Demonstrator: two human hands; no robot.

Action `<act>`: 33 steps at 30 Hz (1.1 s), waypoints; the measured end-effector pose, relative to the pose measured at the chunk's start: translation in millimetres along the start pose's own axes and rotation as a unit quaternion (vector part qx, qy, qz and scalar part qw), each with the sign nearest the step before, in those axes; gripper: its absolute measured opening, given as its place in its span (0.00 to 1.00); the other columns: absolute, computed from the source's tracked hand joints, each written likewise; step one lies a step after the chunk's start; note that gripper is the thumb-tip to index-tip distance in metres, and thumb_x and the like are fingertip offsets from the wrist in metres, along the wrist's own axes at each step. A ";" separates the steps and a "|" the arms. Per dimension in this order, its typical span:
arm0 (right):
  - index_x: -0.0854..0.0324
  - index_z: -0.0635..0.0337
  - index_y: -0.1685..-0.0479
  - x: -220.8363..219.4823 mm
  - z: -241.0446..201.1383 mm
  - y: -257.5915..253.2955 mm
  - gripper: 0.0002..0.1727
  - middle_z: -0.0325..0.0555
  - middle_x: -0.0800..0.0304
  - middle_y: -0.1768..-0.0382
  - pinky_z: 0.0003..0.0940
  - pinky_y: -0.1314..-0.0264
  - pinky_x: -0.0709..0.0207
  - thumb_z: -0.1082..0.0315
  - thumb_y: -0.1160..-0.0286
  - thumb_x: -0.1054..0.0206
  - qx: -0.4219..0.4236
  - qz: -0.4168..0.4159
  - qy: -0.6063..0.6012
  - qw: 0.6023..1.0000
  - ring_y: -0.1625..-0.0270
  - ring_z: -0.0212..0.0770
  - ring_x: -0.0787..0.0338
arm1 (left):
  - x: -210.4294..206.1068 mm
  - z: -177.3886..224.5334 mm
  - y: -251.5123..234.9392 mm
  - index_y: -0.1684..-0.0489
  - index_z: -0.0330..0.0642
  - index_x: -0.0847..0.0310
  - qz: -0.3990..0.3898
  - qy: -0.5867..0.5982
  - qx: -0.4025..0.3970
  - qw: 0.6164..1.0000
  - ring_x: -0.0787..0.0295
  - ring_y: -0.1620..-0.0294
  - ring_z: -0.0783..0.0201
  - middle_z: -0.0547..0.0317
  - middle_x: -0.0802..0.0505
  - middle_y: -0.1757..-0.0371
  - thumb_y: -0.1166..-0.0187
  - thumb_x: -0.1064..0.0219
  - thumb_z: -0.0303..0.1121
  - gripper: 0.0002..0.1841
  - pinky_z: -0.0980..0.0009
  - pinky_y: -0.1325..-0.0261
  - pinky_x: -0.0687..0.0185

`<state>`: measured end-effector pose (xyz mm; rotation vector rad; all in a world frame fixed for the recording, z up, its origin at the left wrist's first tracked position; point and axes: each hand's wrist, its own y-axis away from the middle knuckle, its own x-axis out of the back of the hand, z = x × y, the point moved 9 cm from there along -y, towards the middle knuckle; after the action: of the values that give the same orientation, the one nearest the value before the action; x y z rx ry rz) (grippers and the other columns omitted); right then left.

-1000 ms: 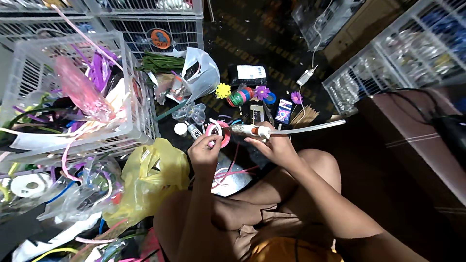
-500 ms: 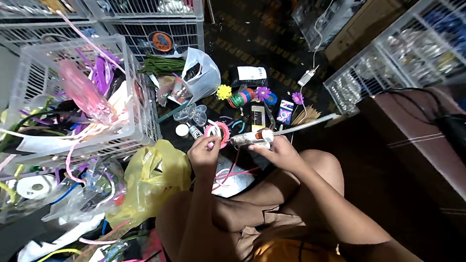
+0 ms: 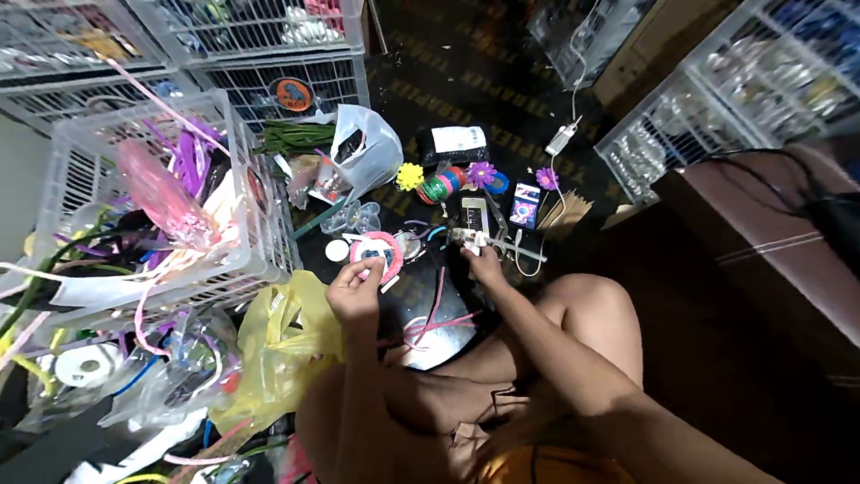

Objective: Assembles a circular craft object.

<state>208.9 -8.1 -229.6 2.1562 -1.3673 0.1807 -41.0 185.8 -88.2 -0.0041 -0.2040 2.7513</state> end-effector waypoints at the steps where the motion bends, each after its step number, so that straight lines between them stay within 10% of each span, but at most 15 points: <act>1: 0.24 0.72 0.31 -3.6 8.2 -0.5 0.26 0.71 0.16 0.41 0.59 0.37 0.22 0.57 0.14 0.35 -0.014 0.024 0.012 1.000 0.42 0.62 0.14 | 1.3 0.7 0.4 0.65 0.37 0.06 0.003 -0.005 -0.006 1.000 0.14 0.76 0.78 0.63 0.04 0.67 0.34 0.20 0.21 0.05 0.80 0.69 0.15; 6: 0.29 0.72 0.22 -8.6 34.5 0.2 0.30 0.73 0.23 0.26 0.62 0.17 0.36 0.54 0.10 0.41 -0.065 0.076 0.052 0.994 0.21 0.68 0.25 | 0.0 5.3 1.7 0.63 0.36 0.07 -0.004 -0.003 -0.021 1.000 0.09 0.68 0.75 0.62 0.03 0.65 0.33 0.21 0.22 0.05 0.77 0.62 0.11; 14: 0.36 0.56 0.14 -20.0 38.9 2.9 0.30 0.69 0.27 0.22 0.62 0.19 0.36 0.55 0.12 0.39 -0.051 0.056 0.166 0.983 0.19 0.68 0.28 | -0.5 6.2 1.2 0.63 0.36 0.07 -0.006 0.022 -0.028 0.999 0.08 0.67 0.75 0.62 0.03 0.64 0.34 0.21 0.21 0.05 0.76 0.61 0.10; 22: 0.52 0.66 0.07 -23.8 44.7 56.6 0.50 0.73 0.48 0.12 0.64 0.15 0.40 0.56 0.25 0.26 -0.061 0.040 0.122 0.990 0.12 0.71 0.40 | 7.7 7.5 1.8 0.64 0.39 0.06 0.010 0.011 0.005 1.000 0.11 0.71 0.77 0.65 0.04 0.65 0.34 0.20 0.21 0.05 0.79 0.64 0.13; 28: 0.43 0.67 0.10 -30.7 39.4 114.1 0.45 0.71 0.38 0.16 0.59 0.13 0.41 0.59 0.25 0.26 0.013 -0.031 0.090 0.995 0.14 0.67 0.36 | 7.9 8.5 1.4 0.63 0.40 0.06 0.007 0.011 0.006 1.000 0.10 0.68 0.77 0.66 0.04 0.64 0.33 0.20 0.22 0.05 0.78 0.61 0.12; 33: 0.24 0.72 0.29 -9.5 -57.3 124.5 0.25 0.68 0.18 0.36 0.48 0.32 0.20 0.64 0.19 0.34 0.243 0.003 0.024 0.970 0.36 0.56 0.15 | 4.8 10.6 2.3 0.63 0.38 0.07 -0.016 0.005 -0.001 1.000 0.09 0.63 0.76 0.63 0.05 0.60 0.33 0.20 0.22 0.05 0.78 0.57 0.11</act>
<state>107.4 -8.9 -137.0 2.5191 -1.4101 0.6244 -46.7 184.0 -77.9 -0.0141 -0.2019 2.7187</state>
